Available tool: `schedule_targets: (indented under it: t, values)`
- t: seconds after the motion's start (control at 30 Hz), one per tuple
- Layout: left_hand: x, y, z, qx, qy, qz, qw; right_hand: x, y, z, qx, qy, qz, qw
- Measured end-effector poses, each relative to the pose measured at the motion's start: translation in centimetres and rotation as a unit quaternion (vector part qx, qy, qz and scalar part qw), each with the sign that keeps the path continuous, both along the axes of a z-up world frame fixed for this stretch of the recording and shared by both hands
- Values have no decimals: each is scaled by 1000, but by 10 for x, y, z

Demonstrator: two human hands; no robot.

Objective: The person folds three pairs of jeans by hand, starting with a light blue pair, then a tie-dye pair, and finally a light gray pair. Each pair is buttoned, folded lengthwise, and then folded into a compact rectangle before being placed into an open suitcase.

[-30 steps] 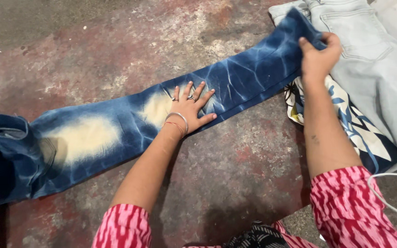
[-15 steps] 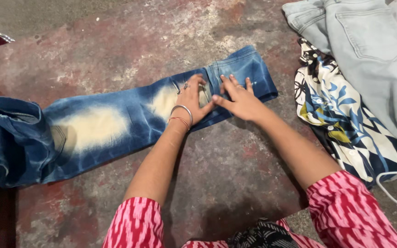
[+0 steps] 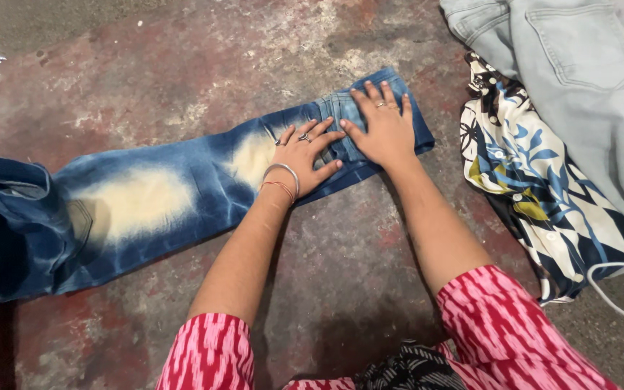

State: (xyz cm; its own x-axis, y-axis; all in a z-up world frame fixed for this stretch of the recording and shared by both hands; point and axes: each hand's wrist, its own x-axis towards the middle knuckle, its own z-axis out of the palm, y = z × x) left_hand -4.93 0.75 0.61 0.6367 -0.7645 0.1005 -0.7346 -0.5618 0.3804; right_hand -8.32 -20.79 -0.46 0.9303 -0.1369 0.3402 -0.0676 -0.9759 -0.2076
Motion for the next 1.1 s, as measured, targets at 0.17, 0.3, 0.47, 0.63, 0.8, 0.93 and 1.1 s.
schedule_targets:
  t: [0.17, 0.3, 0.47, 0.63, 0.8, 0.93, 1.1]
  values:
    - [1, 0, -2, -13, 2, -4, 1000, -2, -26, 15, 59, 54, -187, 979]
    - [1, 0, -6, -25, -9, 1, 1000, -7, -76, 18, 147, 138, -194, 960]
    - [-3, 23, -9, -22, -18, 36, 999, -6, -85, 23, 398, 53, -63, 914]
    - [-2, 97, 2, 66, -83, 108, 989, -15, -6, 64, 320, -109, 10, 941]
    - [-14, 164, 1, 51, -6, 162, 985, -31, 90, 88, 226, -222, 147, 937]
    - [-14, 172, -17, 84, -30, 170, 981, -30, 164, 68, 227, -200, 233, 924]
    - [-3, 171, -34, 134, -37, 182, 973, -29, 238, 17, 176, -78, 242, 951]
